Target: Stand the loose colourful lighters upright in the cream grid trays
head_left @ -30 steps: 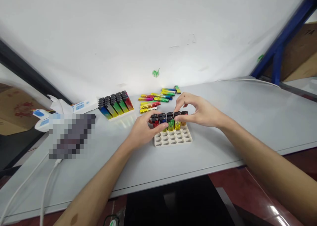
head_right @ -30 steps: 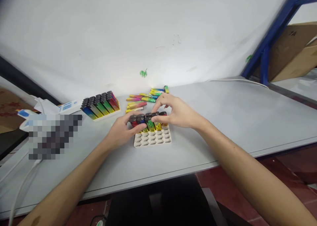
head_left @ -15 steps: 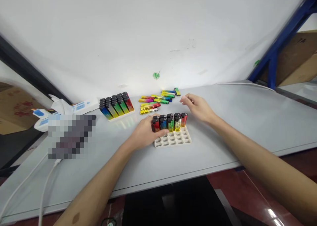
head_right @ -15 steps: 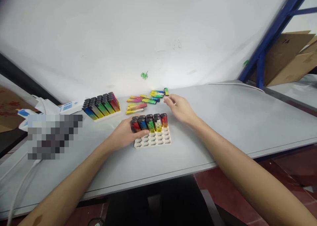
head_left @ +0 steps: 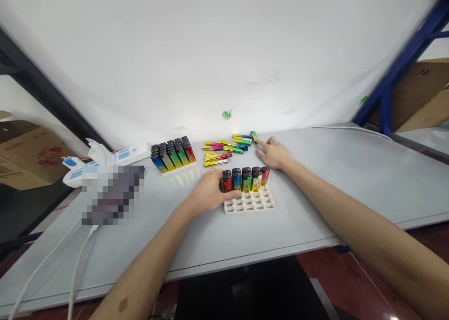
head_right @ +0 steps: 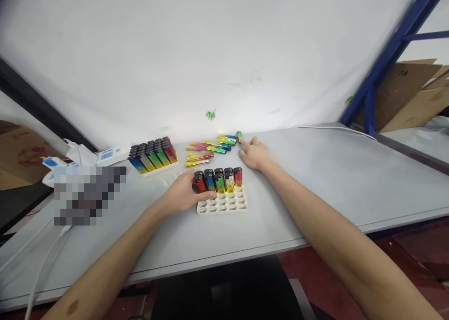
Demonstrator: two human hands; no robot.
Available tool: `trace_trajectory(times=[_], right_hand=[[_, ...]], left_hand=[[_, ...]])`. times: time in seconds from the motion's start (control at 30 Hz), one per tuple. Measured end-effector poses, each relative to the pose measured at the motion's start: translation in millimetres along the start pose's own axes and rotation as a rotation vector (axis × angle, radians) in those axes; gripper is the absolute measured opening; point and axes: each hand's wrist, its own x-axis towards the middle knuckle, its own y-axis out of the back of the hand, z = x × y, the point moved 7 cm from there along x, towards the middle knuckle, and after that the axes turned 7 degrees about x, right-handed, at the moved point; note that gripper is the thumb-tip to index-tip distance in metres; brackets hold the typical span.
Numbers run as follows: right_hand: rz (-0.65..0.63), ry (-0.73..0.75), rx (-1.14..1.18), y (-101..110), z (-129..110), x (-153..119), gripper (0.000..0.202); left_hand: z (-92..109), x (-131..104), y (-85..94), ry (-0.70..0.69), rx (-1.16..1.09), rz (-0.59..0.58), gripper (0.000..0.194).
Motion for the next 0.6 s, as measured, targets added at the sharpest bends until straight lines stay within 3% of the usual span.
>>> trace_trajectory(times=[0.23,0.33,0.43,0.6], right_hand=[[0.148,-0.056,0.051,12,5,-8,0.035],[0.151,-0.076,0.052,15,4,-12,0.027],[0.13,-0.138,0.07,16,4,-17,0.042],[0.04,-0.183,0.06,16,3,-22,0.036]], left_hand=[[3,1,2.5,-0.062,0.026,0.02,0.046],[3,1,3.4,-0.088,0.055,0.037,0.047],[4,0,3.3,-0.108,0.069,0.043,0.047],[2,2,3.5,-0.108,0.072,0.049,0.049]])
